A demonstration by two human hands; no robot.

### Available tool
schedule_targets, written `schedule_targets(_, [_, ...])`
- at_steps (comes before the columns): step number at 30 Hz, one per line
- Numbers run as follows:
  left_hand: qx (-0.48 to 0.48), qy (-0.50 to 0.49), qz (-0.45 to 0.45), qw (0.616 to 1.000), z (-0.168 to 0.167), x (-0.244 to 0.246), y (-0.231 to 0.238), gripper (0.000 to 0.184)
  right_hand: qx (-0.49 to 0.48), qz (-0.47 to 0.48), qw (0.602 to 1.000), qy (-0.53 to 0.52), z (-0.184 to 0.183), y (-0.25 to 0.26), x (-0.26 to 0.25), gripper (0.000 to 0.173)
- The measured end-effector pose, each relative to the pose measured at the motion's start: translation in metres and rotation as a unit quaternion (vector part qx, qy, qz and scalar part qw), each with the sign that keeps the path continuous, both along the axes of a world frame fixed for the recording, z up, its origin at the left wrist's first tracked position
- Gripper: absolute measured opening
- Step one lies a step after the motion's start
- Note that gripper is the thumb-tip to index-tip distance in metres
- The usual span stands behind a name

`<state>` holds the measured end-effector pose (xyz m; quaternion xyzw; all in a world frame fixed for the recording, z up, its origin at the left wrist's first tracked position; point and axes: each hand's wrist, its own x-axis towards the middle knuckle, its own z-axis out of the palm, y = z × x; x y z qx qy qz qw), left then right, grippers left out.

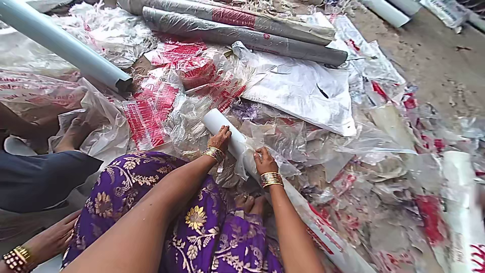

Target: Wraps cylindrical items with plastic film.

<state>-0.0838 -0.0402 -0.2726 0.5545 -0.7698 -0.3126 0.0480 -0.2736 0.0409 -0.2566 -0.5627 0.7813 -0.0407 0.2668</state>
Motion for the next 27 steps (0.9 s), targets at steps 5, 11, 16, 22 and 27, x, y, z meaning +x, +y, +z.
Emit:
schedule_targets(5, [-0.007, 0.005, 0.009, 1.000, -0.001, -0.002, 0.003, 0.033, -0.008, -0.001, 1.000, -0.011, -0.002, 0.002, -0.002, 0.037])
schedule_targets(11, [0.004, -0.007, 0.066, 0.998, 0.003, -0.011, 0.009, 0.033, -0.011, 0.003, 1.000, -0.019, -0.004, 0.004, -0.005, 0.038])
schedule_targets(16, [0.011, 0.008, 0.094, 0.995, 0.000, -0.014, 0.011, 0.031, -0.011, 0.004, 1.000, -0.023, -0.003, 0.005, -0.004, 0.037])
schedule_targets(22, [-0.010, 0.022, 0.085, 0.996, -0.004, -0.013, 0.010, 0.029, -0.009, -0.001, 1.000, -0.019, -0.003, 0.005, -0.003, 0.037])
schedule_targets(27, [0.018, 0.000, 0.086, 0.996, 0.002, -0.011, 0.008, 0.029, -0.015, -0.003, 1.000, -0.018, -0.003, 0.005, -0.002, 0.036])
